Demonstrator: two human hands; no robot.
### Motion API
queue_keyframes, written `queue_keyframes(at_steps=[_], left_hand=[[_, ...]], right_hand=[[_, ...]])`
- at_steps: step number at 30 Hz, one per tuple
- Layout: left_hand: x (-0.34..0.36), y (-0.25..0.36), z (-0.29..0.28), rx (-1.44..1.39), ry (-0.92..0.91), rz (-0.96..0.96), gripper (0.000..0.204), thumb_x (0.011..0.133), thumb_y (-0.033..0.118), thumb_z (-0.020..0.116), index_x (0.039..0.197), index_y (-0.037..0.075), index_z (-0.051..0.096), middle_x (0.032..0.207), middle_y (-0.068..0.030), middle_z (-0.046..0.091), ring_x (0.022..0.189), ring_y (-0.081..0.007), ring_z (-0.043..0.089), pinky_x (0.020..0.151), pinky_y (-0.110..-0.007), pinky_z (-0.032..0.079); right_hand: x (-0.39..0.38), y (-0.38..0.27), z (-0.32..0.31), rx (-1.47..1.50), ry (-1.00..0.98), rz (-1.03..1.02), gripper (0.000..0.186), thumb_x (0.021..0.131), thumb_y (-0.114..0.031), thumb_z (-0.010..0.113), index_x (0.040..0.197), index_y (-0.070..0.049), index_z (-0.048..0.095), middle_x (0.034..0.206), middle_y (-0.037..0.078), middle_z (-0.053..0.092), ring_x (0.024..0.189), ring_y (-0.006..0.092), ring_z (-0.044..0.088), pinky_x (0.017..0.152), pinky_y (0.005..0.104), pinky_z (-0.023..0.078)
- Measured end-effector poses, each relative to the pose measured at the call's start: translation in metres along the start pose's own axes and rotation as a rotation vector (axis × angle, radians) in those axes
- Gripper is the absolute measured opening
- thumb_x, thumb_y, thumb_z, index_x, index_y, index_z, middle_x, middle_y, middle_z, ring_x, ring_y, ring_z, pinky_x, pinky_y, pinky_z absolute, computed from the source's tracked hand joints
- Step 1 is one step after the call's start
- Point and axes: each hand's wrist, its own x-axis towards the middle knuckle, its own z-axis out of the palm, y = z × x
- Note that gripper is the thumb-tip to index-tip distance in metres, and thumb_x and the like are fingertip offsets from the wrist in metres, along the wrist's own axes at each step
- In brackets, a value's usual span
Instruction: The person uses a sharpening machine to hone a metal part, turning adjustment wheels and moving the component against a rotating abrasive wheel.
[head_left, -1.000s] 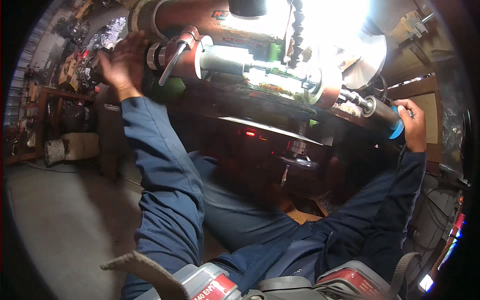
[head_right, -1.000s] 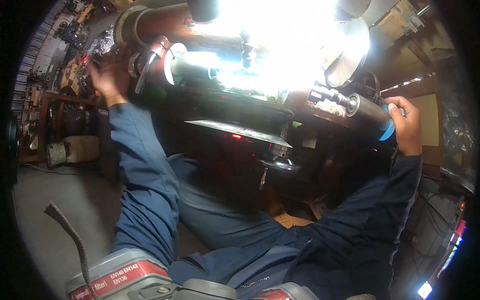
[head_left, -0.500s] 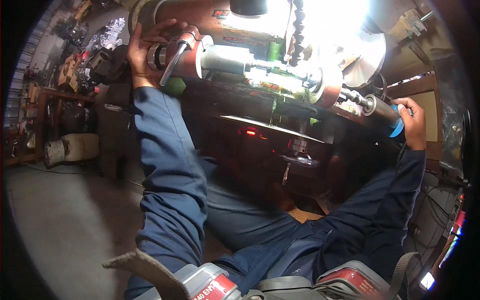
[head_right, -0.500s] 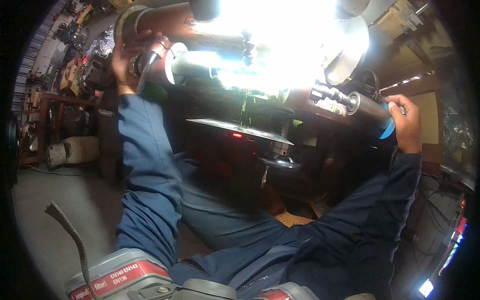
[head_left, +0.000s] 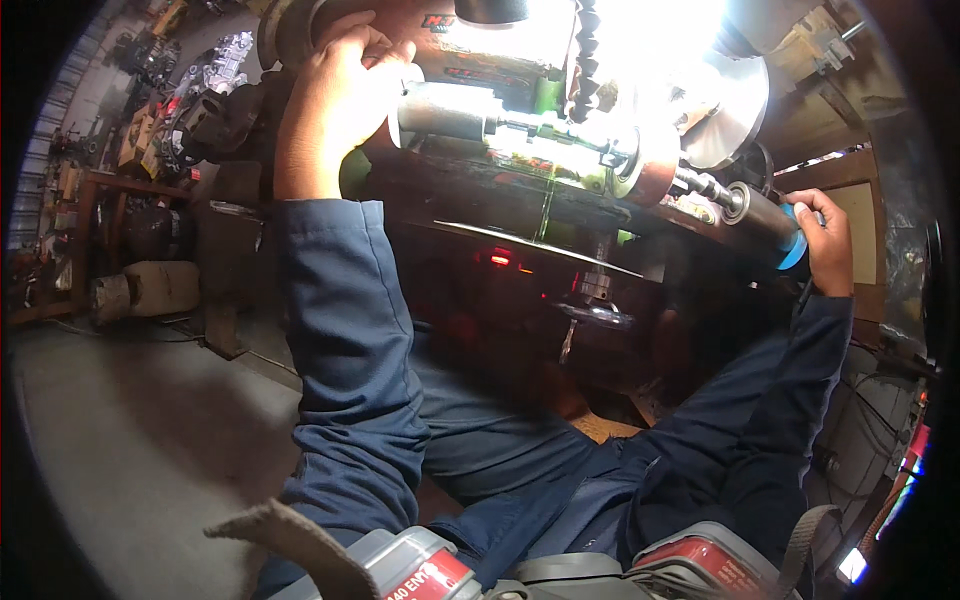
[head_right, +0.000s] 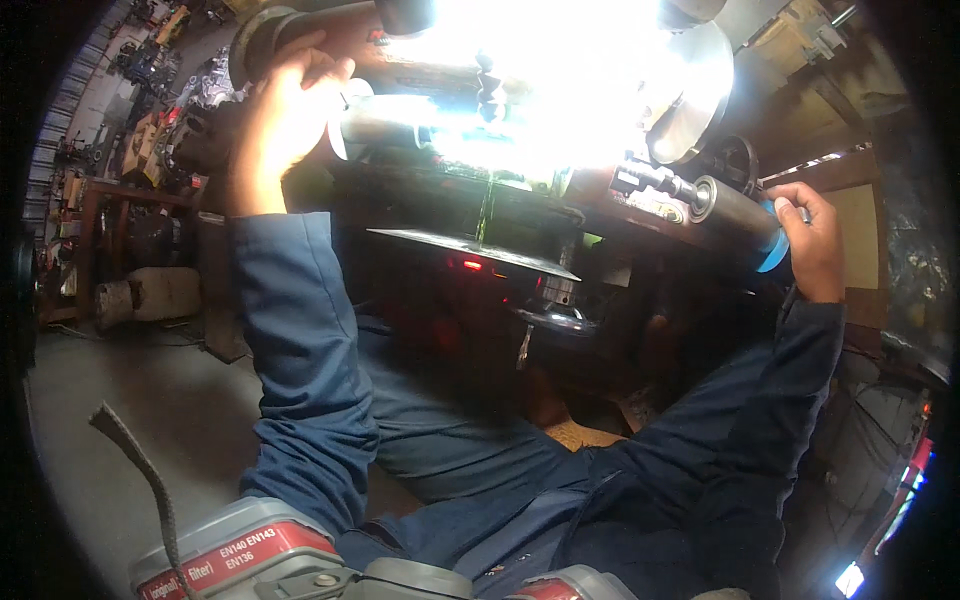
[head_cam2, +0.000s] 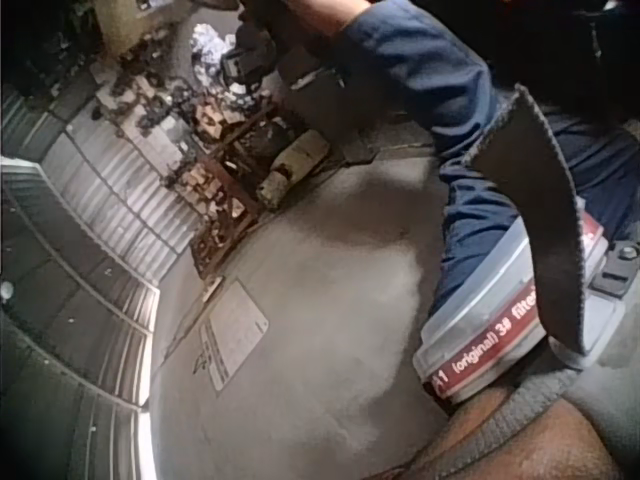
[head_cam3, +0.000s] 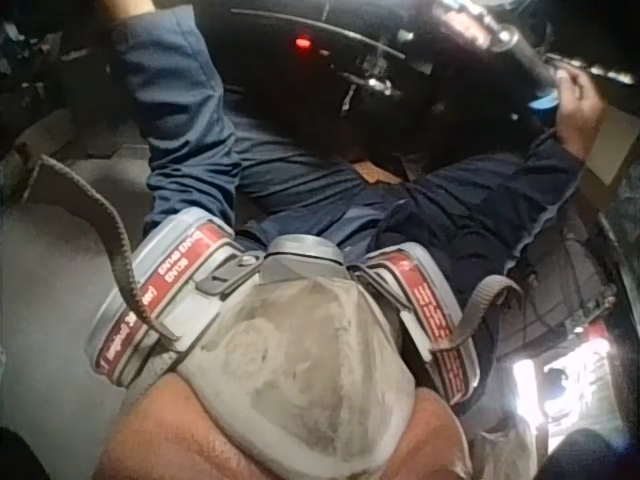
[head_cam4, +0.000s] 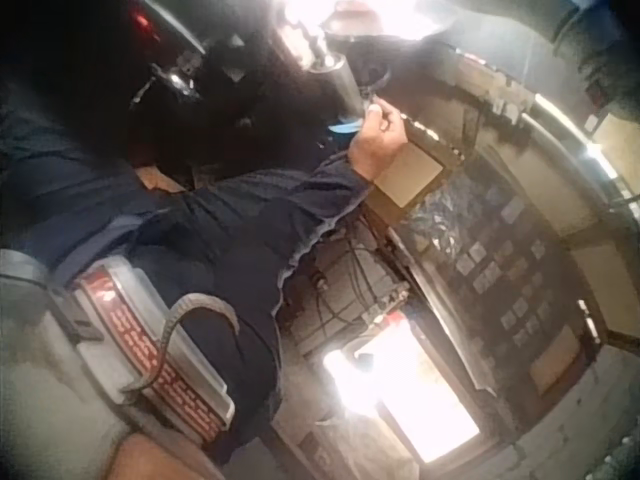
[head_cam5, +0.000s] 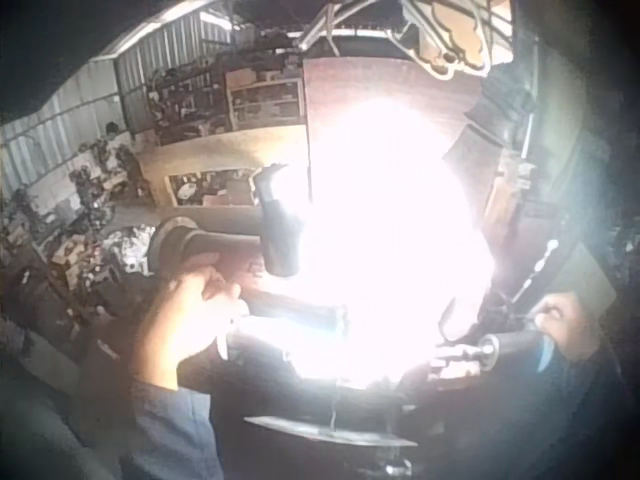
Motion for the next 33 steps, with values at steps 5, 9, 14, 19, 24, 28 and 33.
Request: queue_keyframes(at_steps=[5,9,14,19,24,28,33], left_hand=[[-0.002,0.004,0.004,0.274,0.22,0.147,0.04,0.081,0.038,0.068,0.105,0.005,0.069,0.115,-0.0129,0.065,0.105,-0.0256,0.063,0.09,-0.035,0.046],[-0.004,0.018,0.001,0.169,0.093,0.034,0.039,0.08,0.038,0.068,0.101,0.006,0.071,0.107,-0.0126,0.068,0.101,-0.028,0.065,0.089,-0.036,0.048],[0.001,0.001,0.01,0.278,0.301,0.229,0.036,0.08,0.035,0.07,0.103,0.007,0.071,0.095,-0.0117,0.071,0.091,-0.0248,0.068,0.082,-0.033,0.051],[-0.014,0.033,0.002,0.231,0.387,0.168,0.019,0.073,0.02,0.067,0.067,0.003,0.069,0.068,-0.0185,0.066,0.065,-0.0302,0.067,0.063,-0.041,0.052],[-0.005,0.021,0.008,0.165,0.339,0.173,0.017,0.072,0.02,0.067,0.071,0.004,0.071,0.072,-0.0192,0.067,0.067,-0.0313,0.067,0.065,-0.041,0.052],[-0.004,0.022,0.006,0.171,0.344,0.165,0.017,0.073,0.02,0.067,0.072,0.003,0.071,0.074,-0.0194,0.067,0.069,-0.0317,0.067,0.066,-0.041,0.052],[-0.005,0.019,0.008,0.18,0.358,0.18,0.017,0.073,0.02,0.068,0.072,0.003,0.071,0.074,-0.0195,0.067,0.069,-0.0321,0.067,0.067,-0.041,0.052]], right_hand=[[-0.006,0.005,-0.01,0.036,0.115,-0.029,0.025,0.092,-0.017,0.05,0.098,0.001,0.065,0.097,0.007,0.065,0.09,0.0155,0.058,0.082,0.0283,0.044],[-0.032,0.069,-0.043,-0.256,0.732,-0.064,0.036,0.097,-0.026,0.044,0.121,-0.004,0.061,0.12,0.009,0.062,0.114,0.0226,0.056,0.095,0.0321,0.042],[-0.042,0.076,-0.025,0.543,0.539,0.179,0.047,0.1,-0.032,0.032,0.132,-0.003,0.05,0.134,0.012,0.052,0.125,0.0241,0.047,0.102,0.0354,0.039],[-0.037,0.053,-0.001,0.718,0.497,0.146,0.053,0.102,-0.033,0.025,0.134,0.004,0.044,0.137,0.014,0.048,0.129,0.0266,0.043,0.111,0.0389,0.029],[-0.039,0.059,0.0,0.847,0.522,0.226,0.048,0.101,-0.03,0.028,0.139,-0.002,0.042,0.14,0.014,0.046,0.126,0.0253,0.047,0.105,0.0382,0.037],[-0.039,0.072,-0.008,0.899,0.517,0.213,0.047,0.101,-0.028,0.031,0.136,0.0,0.045,0.139,0.012,0.047,0.129,0.0239,0.044,0.108,0.0373,0.033],[-0.038,0.077,-0.01,0.867,0.49,0.199,0.047,0.101,-0.028,0.032,0.138,-0.001,0.043,0.139,0.012,0.047,0.125,0.023,0.048,0.104,0.037,0.038]])
